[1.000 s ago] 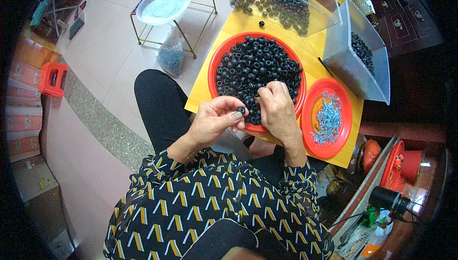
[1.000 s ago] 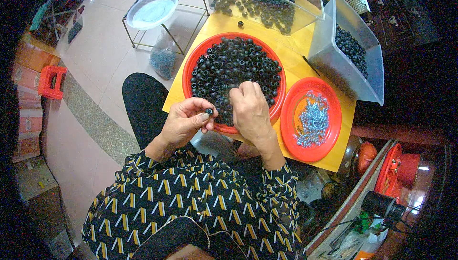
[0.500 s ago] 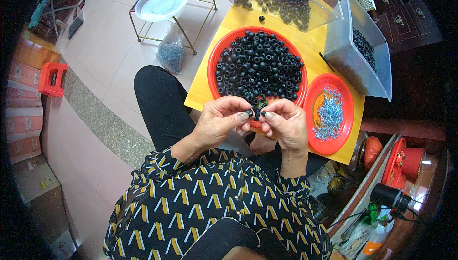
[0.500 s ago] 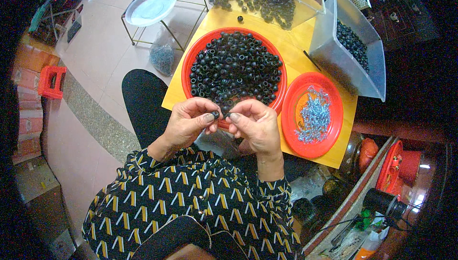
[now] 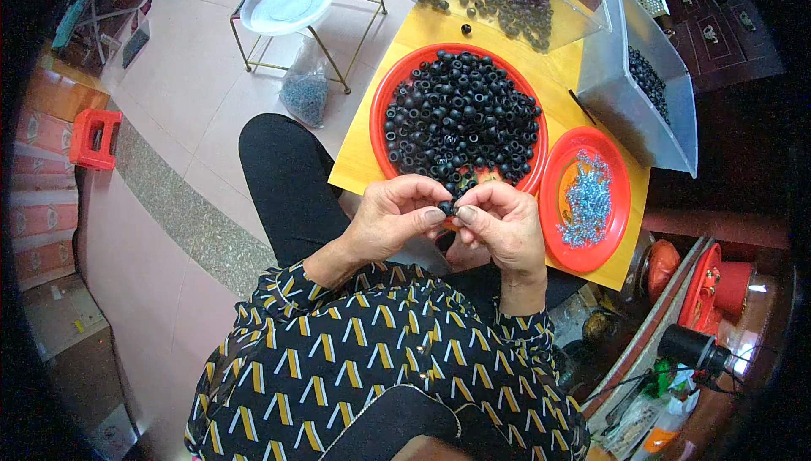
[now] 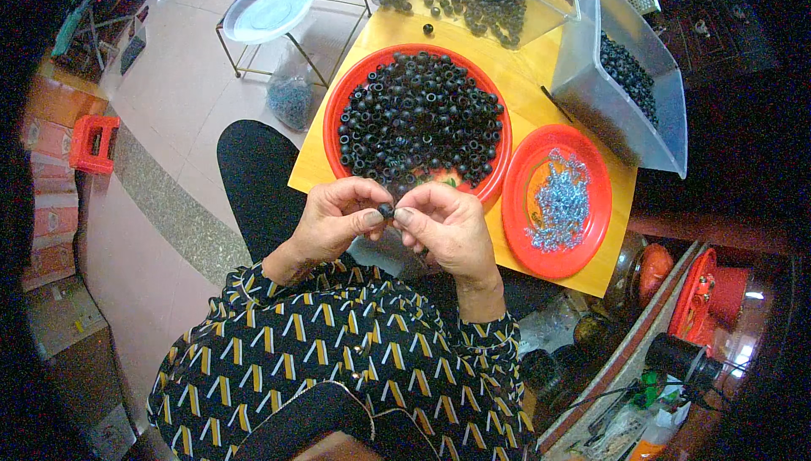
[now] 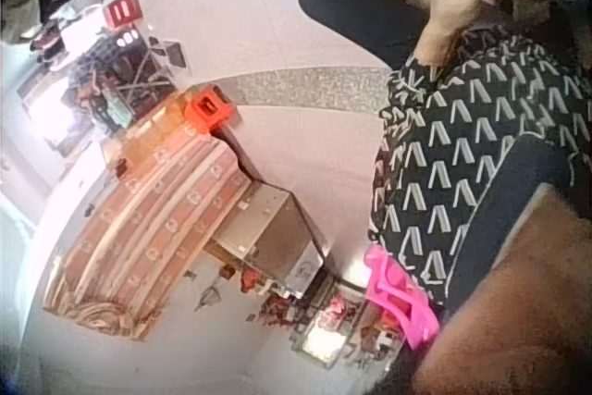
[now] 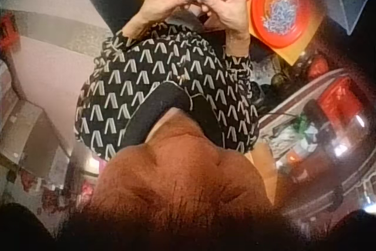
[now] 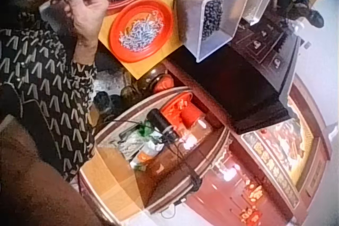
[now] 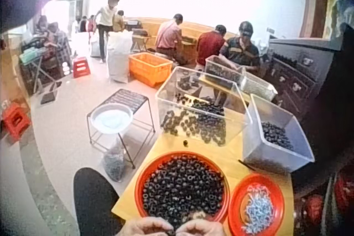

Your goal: The person sorts and assembles small plastic rings and clear gaskets by hand at a low table.

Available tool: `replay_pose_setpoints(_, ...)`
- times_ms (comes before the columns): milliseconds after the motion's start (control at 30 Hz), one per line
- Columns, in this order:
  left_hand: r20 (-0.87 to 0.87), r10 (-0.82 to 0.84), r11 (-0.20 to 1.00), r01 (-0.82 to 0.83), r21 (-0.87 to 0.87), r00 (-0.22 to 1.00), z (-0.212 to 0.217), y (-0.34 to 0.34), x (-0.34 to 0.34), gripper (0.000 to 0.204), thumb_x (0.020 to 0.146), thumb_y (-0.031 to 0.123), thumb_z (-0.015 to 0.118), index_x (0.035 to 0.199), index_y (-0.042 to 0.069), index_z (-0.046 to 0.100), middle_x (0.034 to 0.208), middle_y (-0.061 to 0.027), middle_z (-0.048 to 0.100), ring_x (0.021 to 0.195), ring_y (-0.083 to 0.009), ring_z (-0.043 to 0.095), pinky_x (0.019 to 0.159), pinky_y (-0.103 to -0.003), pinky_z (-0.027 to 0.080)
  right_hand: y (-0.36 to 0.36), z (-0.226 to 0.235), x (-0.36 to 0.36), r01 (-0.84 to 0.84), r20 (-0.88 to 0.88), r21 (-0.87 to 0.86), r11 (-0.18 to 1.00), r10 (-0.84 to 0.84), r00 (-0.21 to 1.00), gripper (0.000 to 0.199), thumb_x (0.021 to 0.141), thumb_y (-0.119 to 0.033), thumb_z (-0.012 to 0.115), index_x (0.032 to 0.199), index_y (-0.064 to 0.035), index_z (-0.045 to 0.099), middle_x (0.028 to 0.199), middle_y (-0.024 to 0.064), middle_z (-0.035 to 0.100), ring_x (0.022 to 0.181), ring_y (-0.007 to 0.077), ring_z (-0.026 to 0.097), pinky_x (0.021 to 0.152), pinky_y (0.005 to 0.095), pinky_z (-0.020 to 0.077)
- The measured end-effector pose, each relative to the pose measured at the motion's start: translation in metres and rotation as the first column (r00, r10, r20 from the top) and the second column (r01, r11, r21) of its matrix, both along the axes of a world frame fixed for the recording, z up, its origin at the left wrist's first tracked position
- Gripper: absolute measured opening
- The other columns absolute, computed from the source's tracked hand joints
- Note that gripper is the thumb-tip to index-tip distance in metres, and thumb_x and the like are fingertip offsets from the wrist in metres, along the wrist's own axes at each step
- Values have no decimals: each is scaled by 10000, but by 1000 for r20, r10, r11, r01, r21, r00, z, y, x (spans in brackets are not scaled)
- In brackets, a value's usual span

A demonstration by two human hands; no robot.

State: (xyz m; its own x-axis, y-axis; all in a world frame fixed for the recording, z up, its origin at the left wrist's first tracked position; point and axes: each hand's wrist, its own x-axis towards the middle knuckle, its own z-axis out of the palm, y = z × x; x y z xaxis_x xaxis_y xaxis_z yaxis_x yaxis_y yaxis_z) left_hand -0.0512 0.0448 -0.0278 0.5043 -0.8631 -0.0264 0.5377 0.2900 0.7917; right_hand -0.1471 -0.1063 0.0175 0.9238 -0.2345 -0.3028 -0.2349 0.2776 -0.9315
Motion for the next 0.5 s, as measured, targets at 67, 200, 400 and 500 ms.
replay_pose_setpoints(67,12,2,1000,-2,-3,1000,-2,1,1,204,833,14,561,1033,-30,555,866,-56,602,700,-81,560,624,-208,482,1,1,1,2,0,-3,1000,-2,1000,107,815,-110,620,866,-19,593,696,12,600,560,43,539,472,163,421)
replay_pose_setpoints(200,81,7,999,-11,41,997,1,5,2,200,838,20,558,1031,-30,567,869,-50,605,691,-76,553,624,-204,479,4,3,3,-21,10,-60,998,22,1000,109,813,-112,623,861,-19,592,689,0,590,570,40,538,478,160,423)
replay_pose_setpoints(400,262,86,995,-97,28,961,5,1,-3,185,836,17,549,1013,-34,569,840,-56,579,684,-96,543,612,-220,458,2,4,4,-33,33,-74,997,35,999,110,811,-109,624,866,-20,589,683,-5,581,572,41,536,486,162,427)
replay_pose_setpoints(500,631,159,981,-194,-14,760,7,0,1,154,814,17,565,961,-27,569,821,-80,563,705,-138,545,610,-249,442,1,3,4,-58,21,-33,998,58,998,116,810,-107,624,871,-15,585,682,-1,580,569,45,536,488,165,431)
